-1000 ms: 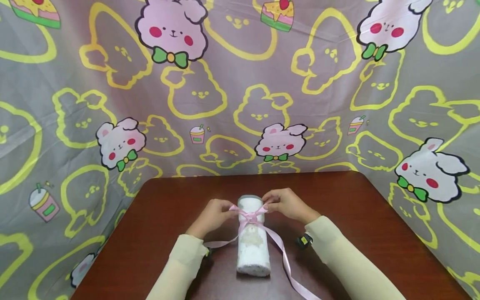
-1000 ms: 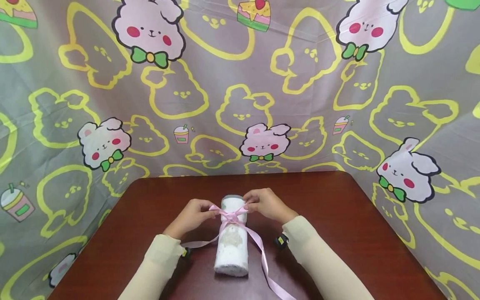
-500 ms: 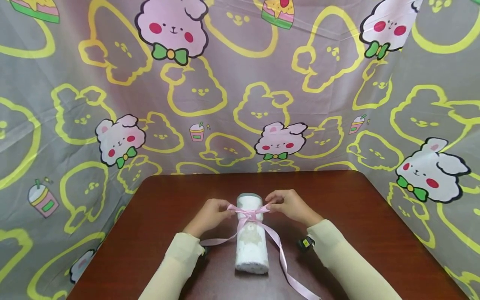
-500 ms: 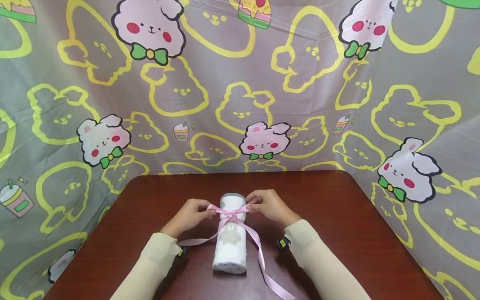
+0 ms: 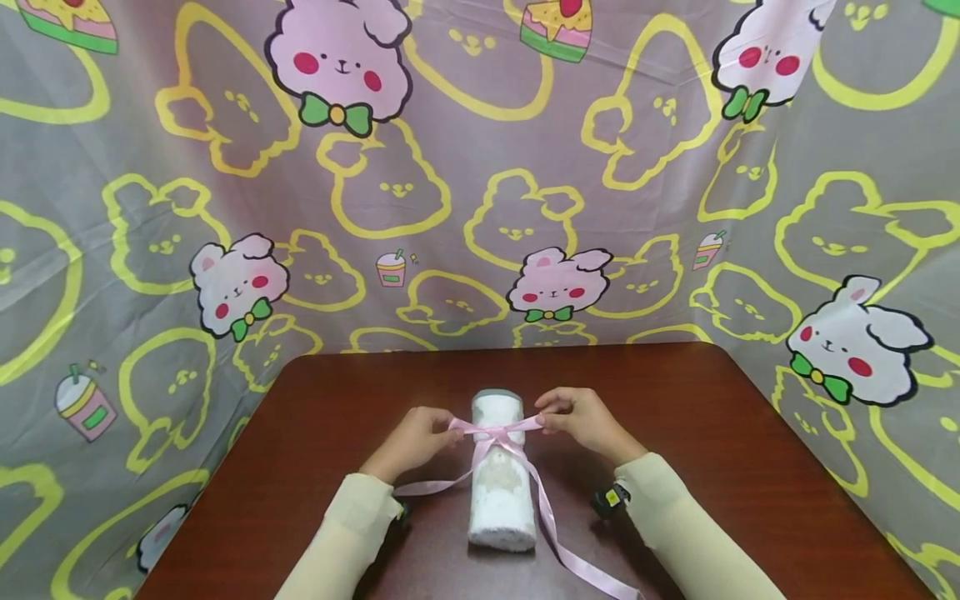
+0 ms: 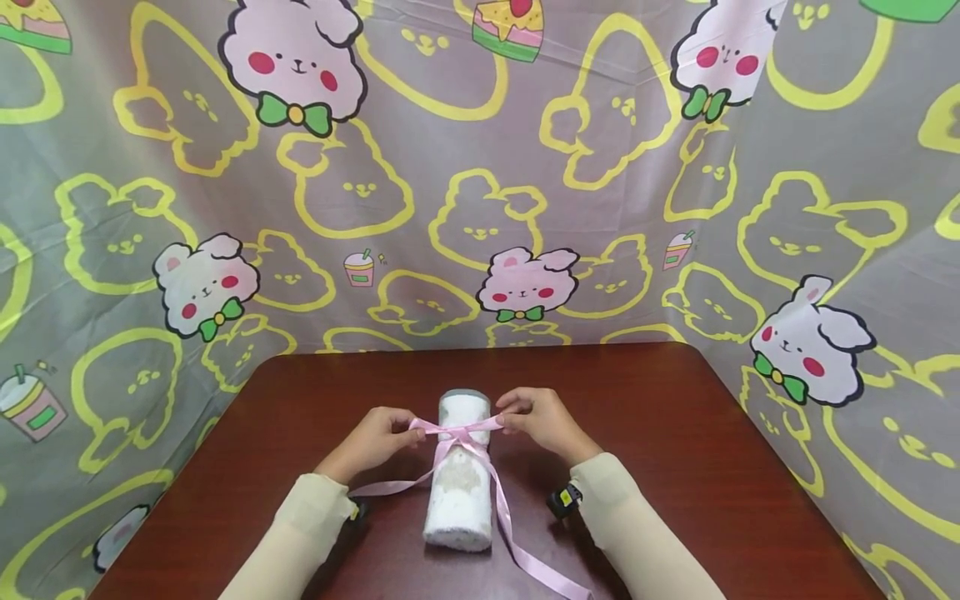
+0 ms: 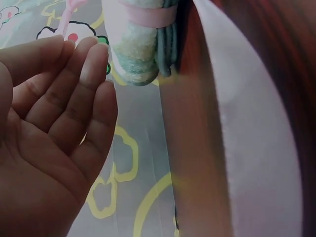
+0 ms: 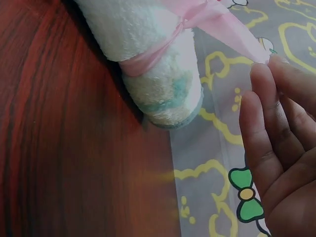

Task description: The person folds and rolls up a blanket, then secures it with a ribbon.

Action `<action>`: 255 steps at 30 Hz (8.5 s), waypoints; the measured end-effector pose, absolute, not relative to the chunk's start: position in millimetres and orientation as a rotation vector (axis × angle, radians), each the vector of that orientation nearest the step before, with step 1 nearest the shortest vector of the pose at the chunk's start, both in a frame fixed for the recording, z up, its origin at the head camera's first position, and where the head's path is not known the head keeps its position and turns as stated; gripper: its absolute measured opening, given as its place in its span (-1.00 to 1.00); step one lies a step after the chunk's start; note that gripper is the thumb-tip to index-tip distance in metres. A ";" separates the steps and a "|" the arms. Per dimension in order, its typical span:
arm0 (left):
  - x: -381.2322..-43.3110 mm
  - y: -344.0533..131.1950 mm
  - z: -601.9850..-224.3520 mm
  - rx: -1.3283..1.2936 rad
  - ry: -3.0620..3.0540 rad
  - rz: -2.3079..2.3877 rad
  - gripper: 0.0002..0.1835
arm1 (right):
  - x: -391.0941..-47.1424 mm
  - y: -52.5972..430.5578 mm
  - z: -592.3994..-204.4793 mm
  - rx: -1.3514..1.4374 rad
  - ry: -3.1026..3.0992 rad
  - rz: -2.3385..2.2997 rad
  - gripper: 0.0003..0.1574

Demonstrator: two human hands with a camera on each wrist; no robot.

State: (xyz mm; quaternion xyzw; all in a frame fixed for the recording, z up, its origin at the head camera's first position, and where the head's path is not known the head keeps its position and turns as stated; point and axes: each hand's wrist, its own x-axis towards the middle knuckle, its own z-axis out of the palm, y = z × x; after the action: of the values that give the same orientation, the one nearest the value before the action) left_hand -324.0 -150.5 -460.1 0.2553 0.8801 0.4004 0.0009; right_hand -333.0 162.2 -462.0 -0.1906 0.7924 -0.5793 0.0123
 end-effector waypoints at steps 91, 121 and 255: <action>-345.1 -158.2 -473.7 0.800 2.783 1.113 -0.71 | -369.3 171.2 -483.1 -0.738 2.749 -1.346 -0.72; -347.3 -129.7 -465.5 0.332 2.117 1.800 -0.29 | -377.5 142.1 -474.9 -0.621 2.832 -1.524 -0.81; -238.6 -126.9 -486.3 0.984 2.835 0.722 -0.14 | -253.8 155.4 -489.6 -0.973 2.739 -0.871 0.34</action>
State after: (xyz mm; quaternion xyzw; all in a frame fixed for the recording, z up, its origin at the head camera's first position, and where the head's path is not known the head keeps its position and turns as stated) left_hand -238.6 -126.9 -486.3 0.3187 0.9182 0.2337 0.0276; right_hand -253.8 155.4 -489.6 -0.3203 0.9014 -0.2865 0.0538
